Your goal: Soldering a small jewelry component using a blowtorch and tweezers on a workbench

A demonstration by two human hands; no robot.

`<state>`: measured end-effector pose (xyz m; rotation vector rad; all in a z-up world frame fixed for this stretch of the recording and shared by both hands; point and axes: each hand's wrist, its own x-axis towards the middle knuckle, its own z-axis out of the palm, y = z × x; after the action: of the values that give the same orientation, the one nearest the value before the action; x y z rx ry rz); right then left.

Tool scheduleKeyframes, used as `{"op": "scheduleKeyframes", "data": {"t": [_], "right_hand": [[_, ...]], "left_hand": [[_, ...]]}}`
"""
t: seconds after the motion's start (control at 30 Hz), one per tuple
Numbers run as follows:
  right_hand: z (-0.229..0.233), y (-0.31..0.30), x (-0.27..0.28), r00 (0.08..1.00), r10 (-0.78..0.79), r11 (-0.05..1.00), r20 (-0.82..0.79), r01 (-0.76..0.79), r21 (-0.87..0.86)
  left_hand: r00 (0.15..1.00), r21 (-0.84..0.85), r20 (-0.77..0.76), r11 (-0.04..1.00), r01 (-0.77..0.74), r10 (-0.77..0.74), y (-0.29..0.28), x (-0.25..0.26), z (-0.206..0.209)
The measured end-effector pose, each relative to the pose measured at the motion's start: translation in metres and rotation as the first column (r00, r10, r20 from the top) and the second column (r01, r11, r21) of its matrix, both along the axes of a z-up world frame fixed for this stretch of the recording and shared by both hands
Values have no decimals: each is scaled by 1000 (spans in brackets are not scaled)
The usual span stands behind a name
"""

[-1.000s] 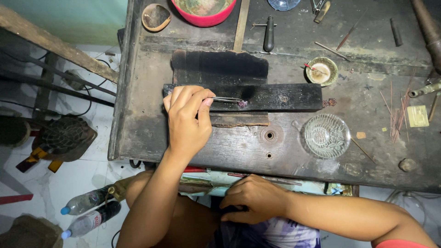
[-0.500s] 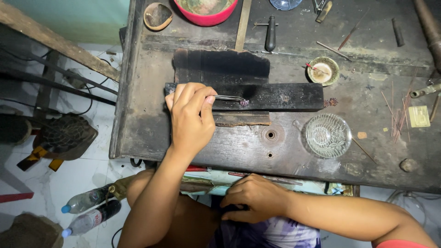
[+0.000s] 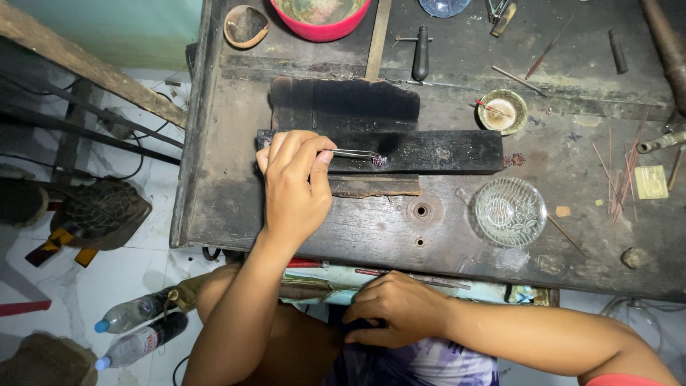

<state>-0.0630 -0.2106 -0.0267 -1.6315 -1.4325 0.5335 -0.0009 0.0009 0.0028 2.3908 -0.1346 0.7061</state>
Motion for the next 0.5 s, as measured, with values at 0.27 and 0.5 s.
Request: {"op": "scheduleKeyframes", "data": {"t": [0.27, 0.5], "right_hand": [[-1, 0, 0, 1000, 10, 1000, -11, -10, -13], [-1, 0, 0, 1000, 4, 1000, -4, -4, -3]], "left_hand": [[1000, 6, 4, 1000, -6, 6, -2, 1, 0], [1000, -6, 5, 1000, -22, 22, -6, 4, 1]]}}
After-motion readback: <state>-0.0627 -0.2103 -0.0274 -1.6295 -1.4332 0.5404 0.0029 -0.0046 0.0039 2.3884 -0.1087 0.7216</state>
